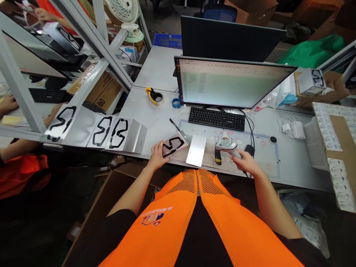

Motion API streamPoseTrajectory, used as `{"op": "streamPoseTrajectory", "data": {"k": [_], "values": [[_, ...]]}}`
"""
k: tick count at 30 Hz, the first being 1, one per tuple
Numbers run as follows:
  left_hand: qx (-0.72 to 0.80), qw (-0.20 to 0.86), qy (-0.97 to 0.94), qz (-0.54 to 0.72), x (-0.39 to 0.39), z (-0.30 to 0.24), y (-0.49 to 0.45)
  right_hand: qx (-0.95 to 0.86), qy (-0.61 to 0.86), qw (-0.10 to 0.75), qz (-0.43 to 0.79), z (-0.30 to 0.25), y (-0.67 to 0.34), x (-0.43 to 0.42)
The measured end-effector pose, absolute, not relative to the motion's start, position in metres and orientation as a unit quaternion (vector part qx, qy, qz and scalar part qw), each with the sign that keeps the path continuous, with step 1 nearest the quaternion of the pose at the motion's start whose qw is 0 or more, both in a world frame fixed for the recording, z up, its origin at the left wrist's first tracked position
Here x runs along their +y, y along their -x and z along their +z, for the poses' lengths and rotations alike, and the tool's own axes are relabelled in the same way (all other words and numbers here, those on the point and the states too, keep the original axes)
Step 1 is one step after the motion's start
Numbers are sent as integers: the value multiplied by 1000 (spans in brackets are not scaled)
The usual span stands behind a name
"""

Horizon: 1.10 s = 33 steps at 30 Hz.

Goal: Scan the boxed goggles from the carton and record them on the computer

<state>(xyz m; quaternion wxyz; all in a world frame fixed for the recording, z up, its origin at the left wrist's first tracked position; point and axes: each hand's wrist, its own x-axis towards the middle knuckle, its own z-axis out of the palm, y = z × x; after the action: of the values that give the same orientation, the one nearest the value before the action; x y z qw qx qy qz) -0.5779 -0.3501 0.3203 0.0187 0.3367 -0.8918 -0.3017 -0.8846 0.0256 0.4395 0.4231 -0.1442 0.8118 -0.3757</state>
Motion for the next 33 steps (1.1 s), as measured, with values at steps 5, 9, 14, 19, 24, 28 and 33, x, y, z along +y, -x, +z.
{"op": "streamPoseTrajectory", "data": {"k": [5,9,14,19,24,28,33], "values": [[-920,98,-259,-277,-349,341,552,726,156,508,-436,475,897,25],[-896,118,-256,-344,-338,362,563,731,207,497,-418,502,898,14],[-598,119,-413,-676,-307,381,591,762,315,430,-367,521,887,2],[-286,162,-414,-849,-278,396,620,765,402,374,-337,522,861,-8],[-213,194,-418,-861,-270,403,633,766,444,357,-297,517,836,-19],[-214,189,-411,-866,-271,404,635,777,465,327,-269,509,830,-23],[-193,199,-411,-868,-267,411,638,768,485,327,-260,503,829,-23]]}}
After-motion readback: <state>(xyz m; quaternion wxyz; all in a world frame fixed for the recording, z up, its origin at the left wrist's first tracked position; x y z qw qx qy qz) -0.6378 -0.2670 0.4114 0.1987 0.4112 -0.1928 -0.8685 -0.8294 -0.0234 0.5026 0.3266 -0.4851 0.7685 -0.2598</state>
